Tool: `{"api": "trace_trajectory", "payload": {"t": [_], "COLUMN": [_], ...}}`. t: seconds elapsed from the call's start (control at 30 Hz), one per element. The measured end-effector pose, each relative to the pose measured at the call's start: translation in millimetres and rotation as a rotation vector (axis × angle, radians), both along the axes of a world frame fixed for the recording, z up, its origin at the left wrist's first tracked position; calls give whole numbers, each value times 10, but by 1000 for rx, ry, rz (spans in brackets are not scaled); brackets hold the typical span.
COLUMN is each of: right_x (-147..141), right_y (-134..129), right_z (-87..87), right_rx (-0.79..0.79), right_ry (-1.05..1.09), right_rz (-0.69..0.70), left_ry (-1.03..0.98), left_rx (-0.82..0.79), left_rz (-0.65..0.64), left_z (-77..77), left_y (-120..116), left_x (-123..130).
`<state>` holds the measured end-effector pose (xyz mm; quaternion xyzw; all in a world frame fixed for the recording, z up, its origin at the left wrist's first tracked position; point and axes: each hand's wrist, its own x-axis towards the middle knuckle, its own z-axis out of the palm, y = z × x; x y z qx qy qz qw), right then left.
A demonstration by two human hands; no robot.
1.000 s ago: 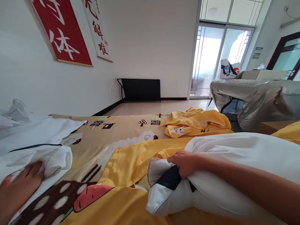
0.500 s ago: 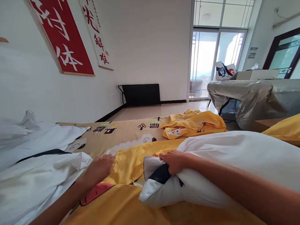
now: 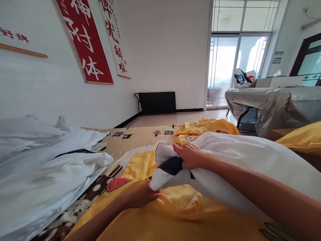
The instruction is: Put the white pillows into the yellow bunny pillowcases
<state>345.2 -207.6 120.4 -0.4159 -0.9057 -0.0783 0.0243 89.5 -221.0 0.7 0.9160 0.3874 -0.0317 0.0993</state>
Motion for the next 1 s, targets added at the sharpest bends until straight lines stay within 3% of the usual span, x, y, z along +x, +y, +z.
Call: {"api": "trace_trajectory", "payload": {"t": [0.1, 0.17, 0.3, 0.43, 0.57, 0.83, 1.0], "right_x": [-51, -131, -346, -446, -411, -417, -423], "right_y": [88, 150, 255, 300, 266, 241, 218], "right_z": [199, 165, -218, -501, -529, -555, -536], "right_rx": [1, -66, -245, -279, -274, -271, -269], "right_ry": [27, 2, -105, -120, -103, -84, -76], "right_rz": [-44, -40, 31, 58, 70, 62, 57], "left_ry": [56, 103, 108, 169, 333, 355, 441], "left_rx": [1, 24, 57, 62, 124, 327, 392], "left_rz": [-65, -68, 5, 91, 102, 235, 325], "left_z": [6, 38, 143, 203, 173, 44, 56], "left_y": [-71, -93, -128, -93, 104, 688, 759], "left_x": [10, 13, -53, -117, -58, 60, 49]}}
